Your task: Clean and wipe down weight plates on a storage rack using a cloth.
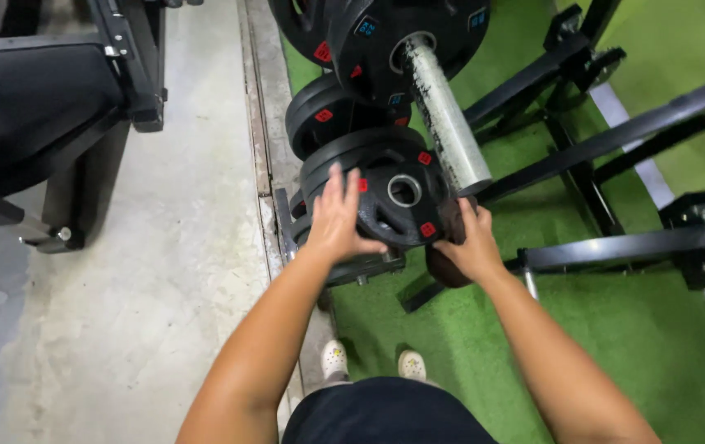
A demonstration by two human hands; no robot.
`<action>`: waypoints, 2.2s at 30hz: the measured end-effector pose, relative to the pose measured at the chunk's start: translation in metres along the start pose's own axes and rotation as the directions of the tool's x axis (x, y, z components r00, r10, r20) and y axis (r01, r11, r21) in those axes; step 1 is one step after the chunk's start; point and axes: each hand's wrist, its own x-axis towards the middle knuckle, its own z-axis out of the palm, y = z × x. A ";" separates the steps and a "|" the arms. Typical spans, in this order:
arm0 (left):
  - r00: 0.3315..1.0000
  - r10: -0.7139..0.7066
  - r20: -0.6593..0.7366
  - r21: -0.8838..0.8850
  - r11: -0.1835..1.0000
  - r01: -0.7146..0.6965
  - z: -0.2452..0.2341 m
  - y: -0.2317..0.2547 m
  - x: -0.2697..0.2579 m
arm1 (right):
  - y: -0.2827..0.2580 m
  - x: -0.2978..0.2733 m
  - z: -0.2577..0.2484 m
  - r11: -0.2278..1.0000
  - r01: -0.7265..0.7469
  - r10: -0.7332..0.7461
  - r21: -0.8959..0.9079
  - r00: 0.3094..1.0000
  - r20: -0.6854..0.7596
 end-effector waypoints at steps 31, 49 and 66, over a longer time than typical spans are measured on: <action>0.894 -0.420 -0.160 -0.327 0.877 0.353 0.134 -0.038 -0.012 | 0.012 0.024 0.044 0.975 0.186 -0.209 -0.121 0.955 -0.212; 0.576 -0.752 -0.322 -0.674 0.609 0.418 0.131 0.037 0.006 | -0.058 -0.014 -0.004 0.938 0.344 -0.346 -0.043 0.936 -0.060; 0.730 -0.635 -0.254 -0.798 0.564 0.214 0.117 -0.022 -0.011 | -0.128 0.044 0.023 0.673 0.722 -0.732 -0.161 0.681 -0.006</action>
